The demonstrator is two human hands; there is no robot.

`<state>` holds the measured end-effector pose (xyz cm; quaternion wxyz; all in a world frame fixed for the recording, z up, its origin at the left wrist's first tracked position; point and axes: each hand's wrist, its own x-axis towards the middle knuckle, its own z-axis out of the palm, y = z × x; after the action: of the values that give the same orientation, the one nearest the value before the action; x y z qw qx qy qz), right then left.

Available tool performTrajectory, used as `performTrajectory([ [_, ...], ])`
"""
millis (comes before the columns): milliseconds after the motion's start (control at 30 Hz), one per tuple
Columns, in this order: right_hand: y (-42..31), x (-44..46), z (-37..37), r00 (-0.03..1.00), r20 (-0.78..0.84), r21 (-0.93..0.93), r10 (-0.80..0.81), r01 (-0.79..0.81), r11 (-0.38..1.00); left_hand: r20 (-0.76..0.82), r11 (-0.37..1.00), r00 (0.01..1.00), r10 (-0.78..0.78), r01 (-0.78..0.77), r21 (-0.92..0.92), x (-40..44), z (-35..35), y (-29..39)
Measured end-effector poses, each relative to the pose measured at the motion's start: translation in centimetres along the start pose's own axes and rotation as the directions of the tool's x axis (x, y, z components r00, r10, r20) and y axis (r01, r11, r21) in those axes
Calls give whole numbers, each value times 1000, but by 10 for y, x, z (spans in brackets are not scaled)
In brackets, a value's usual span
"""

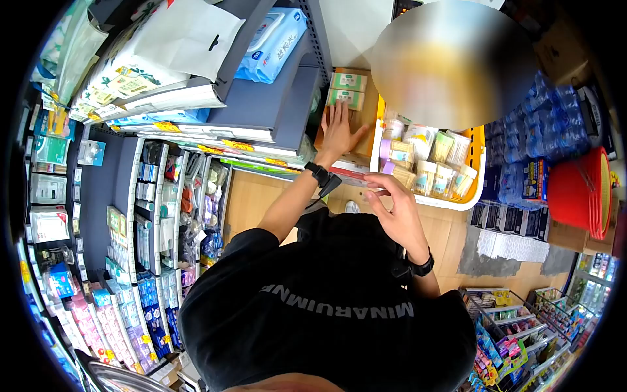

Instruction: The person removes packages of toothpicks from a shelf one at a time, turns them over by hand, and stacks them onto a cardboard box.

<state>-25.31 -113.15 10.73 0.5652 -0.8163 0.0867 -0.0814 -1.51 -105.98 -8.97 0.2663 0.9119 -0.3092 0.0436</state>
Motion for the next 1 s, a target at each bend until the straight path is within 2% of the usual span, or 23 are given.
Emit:
performTrajectory([
  [100, 0, 0, -2, 1000, 11, 2, -13, 13, 1000, 14, 999, 999, -36, 37, -30, -24, -7, 3],
  [200, 0, 3, -4, 998, 44, 13, -46, 46, 999, 163, 982, 981, -102, 126, -143, -56, -47, 20],
  [233, 0, 4, -4, 996, 59, 24, -66, 65, 998, 158, 980, 980, -121, 143, -135, -67, -65, 27],
  [300, 1, 8, -2, 992, 94, 44, -82, 79, 996, 287, 926, 951, -113, 205, -316, -89, -98, 37],
  [367, 2, 10, 1, 987, 127, 67, -99, 91, 994, 227, 907, 964, -139, 216, -363, -109, -117, 40],
  [433, 1, 12, 4, 980, 185, 76, -73, 60, 995, 222, 833, 963, -152, 245, -495, -126, -147, 47],
  [500, 0, 14, 7, 970, 222, 99, -98, 77, 992, 215, 821, 955, -207, 289, -493, -137, -166, 50],
  [567, -2, 17, 14, 957, 261, 127, -125, 95, 987, 237, 792, 955, -178, 282, -541, -147, -183, 47],
  [633, -6, 21, 24, 946, 284, 192, -154, 101, 976, 251, 760, 943, -219, 326, -562, -152, -210, 53],
  [767, -24, 32, 55, 905, 374, 273, -201, 100, 957, 146, 751, 947, -286, 317, -579, -171, -249, 47],
  [867, -36, 36, 80, 867, 468, 320, -168, 11, 947, 86, 719, 940, -331, 310, -622, -190, -270, 37],
  [1000, -60, 36, 121, 813, 537, 329, -223, 42, 944, -8, 688, 905, -425, 317, -652, -226, -302, 22],
])
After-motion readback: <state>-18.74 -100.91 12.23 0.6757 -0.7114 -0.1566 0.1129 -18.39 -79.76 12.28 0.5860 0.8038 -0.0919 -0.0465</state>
